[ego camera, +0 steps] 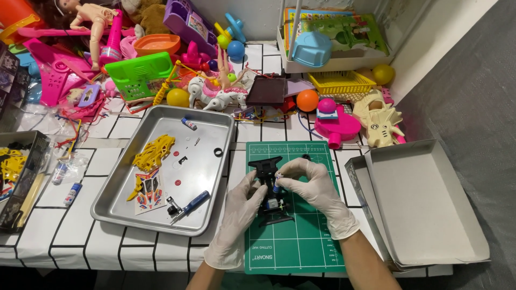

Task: The person assembles a small black toy vehicle chassis on a green cutting mat. They attach a black plastic component to the frame, then insert two blue batteries into the compartment and secure the cover.

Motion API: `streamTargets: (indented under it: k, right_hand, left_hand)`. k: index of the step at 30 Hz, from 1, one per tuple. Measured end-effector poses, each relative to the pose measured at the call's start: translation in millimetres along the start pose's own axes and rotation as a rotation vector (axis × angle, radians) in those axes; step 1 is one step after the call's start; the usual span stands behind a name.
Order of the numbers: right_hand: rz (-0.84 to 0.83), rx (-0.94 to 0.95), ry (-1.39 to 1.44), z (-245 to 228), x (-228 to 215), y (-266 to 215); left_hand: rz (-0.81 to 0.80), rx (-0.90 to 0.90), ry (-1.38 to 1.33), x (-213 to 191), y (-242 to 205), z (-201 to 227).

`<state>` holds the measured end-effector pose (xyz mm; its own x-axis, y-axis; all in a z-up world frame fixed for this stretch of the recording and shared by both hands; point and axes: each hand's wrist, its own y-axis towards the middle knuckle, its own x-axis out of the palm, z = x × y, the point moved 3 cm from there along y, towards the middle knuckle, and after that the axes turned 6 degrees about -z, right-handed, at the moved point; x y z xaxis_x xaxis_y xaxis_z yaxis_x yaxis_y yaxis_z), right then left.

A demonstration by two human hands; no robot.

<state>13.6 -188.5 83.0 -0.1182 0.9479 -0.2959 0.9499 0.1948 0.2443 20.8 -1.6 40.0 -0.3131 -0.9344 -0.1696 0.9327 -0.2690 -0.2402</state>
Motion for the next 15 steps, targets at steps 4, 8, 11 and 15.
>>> streamTargets:
  k: [4,8,11,15]
  right_hand:
    - [-0.015,0.027,-0.027,3,5,1]
    - [0.005,-0.007,-0.060,-1,7,4]
    - [0.036,-0.001,-0.041,-2,8,5]
    - [0.047,-0.060,-0.080,-4,10,4]
  left_hand:
    - [0.006,0.048,-0.015,1,4,-9]
    - [0.005,0.063,-0.032,0,12,-22]
    - [0.009,0.090,-0.035,0,13,-27]
    - [0.009,0.079,-0.024,0,11,-23]
